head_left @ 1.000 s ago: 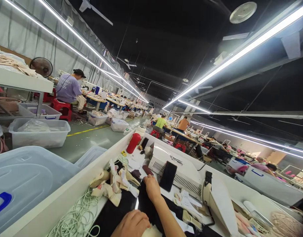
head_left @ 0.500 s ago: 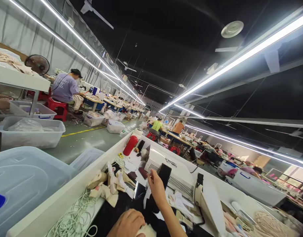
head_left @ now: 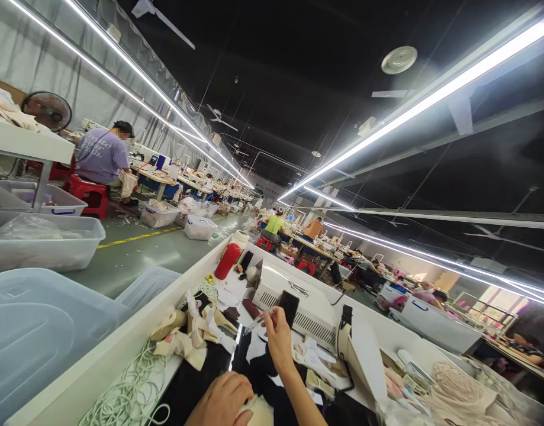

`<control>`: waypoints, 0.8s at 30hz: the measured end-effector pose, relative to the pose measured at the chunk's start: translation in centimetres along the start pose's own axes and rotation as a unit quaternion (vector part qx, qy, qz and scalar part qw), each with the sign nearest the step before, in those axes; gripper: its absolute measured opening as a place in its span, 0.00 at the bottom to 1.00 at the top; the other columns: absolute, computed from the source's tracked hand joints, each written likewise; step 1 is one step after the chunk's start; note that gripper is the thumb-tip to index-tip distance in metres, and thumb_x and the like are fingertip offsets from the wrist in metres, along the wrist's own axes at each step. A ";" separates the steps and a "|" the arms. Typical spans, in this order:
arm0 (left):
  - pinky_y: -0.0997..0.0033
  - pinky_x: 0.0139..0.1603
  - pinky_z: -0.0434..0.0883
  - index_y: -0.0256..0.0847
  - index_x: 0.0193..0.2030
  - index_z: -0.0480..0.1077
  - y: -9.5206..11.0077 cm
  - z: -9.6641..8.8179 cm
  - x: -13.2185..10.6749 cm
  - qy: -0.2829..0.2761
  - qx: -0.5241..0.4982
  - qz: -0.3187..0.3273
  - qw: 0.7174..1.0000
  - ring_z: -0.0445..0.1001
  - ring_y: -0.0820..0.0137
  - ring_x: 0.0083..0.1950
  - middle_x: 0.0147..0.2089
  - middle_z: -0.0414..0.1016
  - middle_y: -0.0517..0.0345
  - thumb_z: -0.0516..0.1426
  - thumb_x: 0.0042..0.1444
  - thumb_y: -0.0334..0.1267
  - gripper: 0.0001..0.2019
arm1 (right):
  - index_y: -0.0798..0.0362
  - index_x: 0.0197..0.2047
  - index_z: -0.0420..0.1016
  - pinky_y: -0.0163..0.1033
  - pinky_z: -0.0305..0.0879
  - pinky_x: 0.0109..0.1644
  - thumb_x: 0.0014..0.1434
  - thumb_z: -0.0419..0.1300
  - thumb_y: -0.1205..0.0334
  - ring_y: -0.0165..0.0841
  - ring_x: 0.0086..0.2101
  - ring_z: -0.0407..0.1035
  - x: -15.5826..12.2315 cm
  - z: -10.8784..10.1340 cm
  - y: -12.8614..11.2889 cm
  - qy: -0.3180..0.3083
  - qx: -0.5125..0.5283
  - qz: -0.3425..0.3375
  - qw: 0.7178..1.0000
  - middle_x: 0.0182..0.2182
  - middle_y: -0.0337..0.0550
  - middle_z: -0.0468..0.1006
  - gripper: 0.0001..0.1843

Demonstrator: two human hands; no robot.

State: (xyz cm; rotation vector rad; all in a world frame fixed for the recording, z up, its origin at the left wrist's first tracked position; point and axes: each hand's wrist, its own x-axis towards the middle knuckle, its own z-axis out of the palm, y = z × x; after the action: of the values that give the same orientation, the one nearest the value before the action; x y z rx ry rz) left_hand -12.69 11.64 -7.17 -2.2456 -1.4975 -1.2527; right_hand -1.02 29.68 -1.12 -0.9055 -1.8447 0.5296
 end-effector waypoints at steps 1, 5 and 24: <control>0.69 0.51 0.78 0.45 0.45 0.69 0.1 -0.4 0.0 0.000 -0.003 0.001 1.000 0.80 0.65 0.48 0.47 0.80 0.62 0.60 0.51 0.24 0.16 | 0.54 0.41 0.72 0.38 0.70 0.32 0.69 0.58 0.44 0.29 0.27 0.70 -0.3 0.2 0.0 -0.009 0.001 -0.004 1.000 0.28 0.34 0.74 0.19; 0.69 0.50 0.78 0.44 0.44 0.70 0.2 -1.2 0.0 -0.001 -0.009 0.005 1.000 0.80 0.65 0.47 0.46 0.80 0.62 0.62 0.53 0.25 0.14 | 0.54 0.41 0.73 0.39 0.70 0.35 0.69 0.57 0.44 0.29 0.27 0.71 -1.3 1.0 -0.3 -0.036 0.000 -0.014 0.999 0.29 0.35 0.75 0.19; 0.72 0.53 0.78 0.46 0.52 0.70 0.1 -2.1 -0.3 0.053 -0.020 0.055 0.997 0.81 0.66 0.50 0.47 0.81 0.58 0.55 0.66 0.34 0.09 | 0.48 0.49 0.79 0.34 0.68 0.32 0.68 0.56 0.44 0.31 0.25 0.69 -10.1 -6.7 -12.0 0.019 0.088 0.000 0.996 0.30 0.39 0.78 0.20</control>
State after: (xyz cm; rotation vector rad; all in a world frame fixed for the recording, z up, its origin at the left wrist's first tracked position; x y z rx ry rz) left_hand -13.78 10.23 -6.04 -2.2159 -1.3045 -1.3572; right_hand 3.25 14.03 4.23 -0.7913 -1.7340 0.6597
